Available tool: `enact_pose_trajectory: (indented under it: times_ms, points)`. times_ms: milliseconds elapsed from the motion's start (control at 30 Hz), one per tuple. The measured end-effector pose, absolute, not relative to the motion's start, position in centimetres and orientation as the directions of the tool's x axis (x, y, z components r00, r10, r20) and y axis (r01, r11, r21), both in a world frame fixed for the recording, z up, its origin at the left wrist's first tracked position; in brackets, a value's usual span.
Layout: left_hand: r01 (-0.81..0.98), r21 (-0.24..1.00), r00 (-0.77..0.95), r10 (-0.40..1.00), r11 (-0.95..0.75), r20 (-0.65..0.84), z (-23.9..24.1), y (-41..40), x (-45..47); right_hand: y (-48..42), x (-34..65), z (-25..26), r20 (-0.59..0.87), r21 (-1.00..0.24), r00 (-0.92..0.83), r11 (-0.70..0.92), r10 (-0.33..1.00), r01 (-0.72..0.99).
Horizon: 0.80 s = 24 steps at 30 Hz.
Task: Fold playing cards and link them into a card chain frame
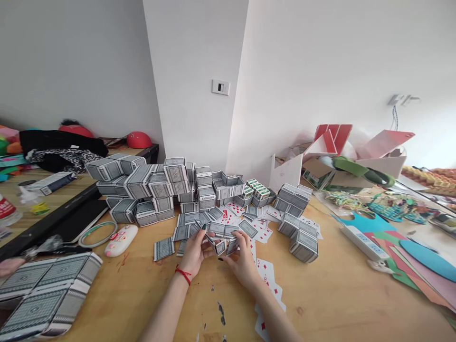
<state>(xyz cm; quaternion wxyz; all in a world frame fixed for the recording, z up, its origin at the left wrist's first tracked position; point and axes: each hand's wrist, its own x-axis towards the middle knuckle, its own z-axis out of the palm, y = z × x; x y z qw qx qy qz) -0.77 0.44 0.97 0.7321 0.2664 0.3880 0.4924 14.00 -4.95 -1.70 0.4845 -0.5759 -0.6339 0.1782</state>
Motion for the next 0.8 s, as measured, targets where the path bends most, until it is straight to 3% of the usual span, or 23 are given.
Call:
enact_pose_trajectory:
  times_ms: [800]
  points:
    - [-0.413, 0.828, 0.269, 0.919, 0.379, -0.287, 0.79, 0.31, -0.65, -5.14, 13.83, -1.12, 0.401, -0.785, 0.116, 0.275, 0.909, 0.555]
